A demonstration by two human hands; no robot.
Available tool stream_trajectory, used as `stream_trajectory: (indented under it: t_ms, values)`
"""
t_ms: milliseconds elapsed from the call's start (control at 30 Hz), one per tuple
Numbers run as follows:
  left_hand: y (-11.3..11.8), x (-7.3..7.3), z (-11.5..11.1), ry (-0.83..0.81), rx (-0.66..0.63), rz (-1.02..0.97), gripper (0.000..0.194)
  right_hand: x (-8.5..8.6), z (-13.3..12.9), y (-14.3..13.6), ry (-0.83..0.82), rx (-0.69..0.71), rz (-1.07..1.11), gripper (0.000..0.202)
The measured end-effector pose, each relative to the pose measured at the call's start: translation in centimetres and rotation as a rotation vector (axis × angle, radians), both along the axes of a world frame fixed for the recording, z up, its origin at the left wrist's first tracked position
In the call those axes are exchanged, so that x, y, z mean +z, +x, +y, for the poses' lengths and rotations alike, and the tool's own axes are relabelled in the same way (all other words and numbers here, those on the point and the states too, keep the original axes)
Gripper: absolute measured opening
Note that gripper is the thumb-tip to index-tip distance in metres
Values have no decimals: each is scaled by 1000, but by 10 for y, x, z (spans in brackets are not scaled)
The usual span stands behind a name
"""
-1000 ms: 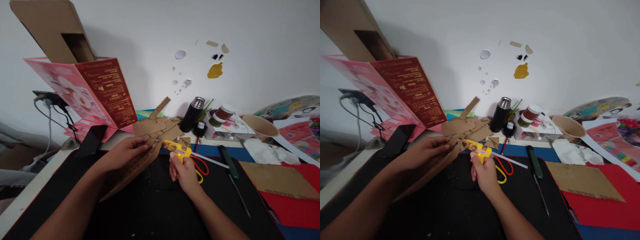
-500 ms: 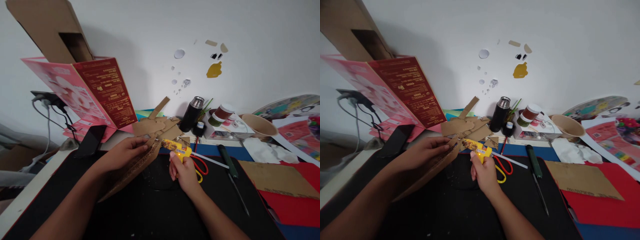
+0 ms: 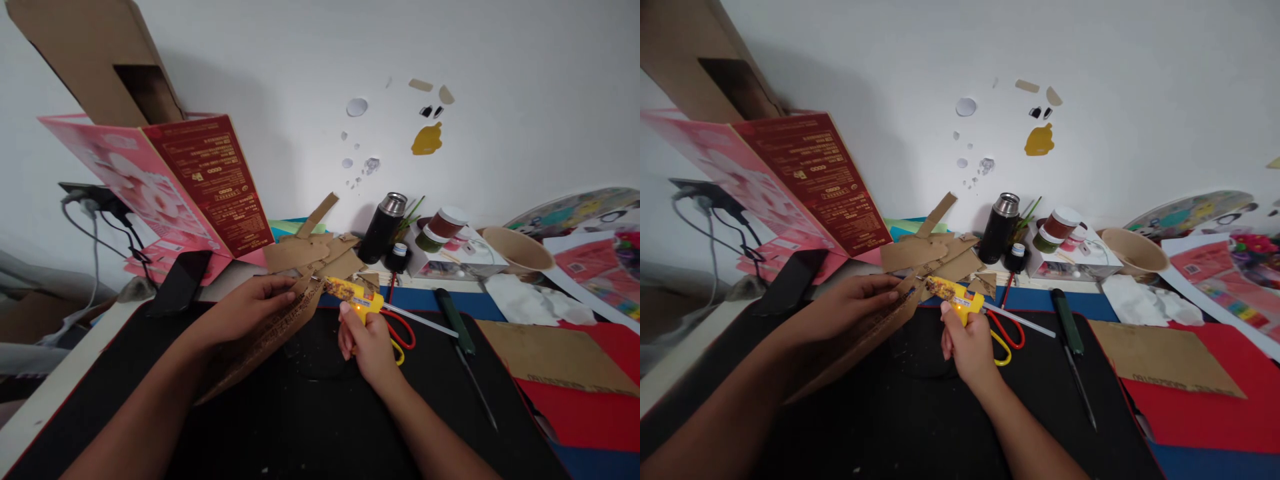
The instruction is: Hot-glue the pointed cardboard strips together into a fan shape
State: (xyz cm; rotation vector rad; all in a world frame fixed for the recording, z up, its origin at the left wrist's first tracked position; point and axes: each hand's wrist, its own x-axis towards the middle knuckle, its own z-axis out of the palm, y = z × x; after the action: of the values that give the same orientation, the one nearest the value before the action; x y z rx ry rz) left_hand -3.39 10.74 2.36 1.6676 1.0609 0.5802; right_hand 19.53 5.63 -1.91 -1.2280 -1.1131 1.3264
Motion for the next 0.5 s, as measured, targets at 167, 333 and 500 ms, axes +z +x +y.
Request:
stream_trajectory:
  t_ms: [167,333,500]
  values:
    - [1,0,0,0,0,-8,32,-2,-1,1,0,-8,4,64]
    - [3,4,-2,29,-4,19,33,-3,-1,1,3,-14,-9,65]
    - [3,5,-2,48,25,43,34,-1,0,2,13,-15,-7,65]
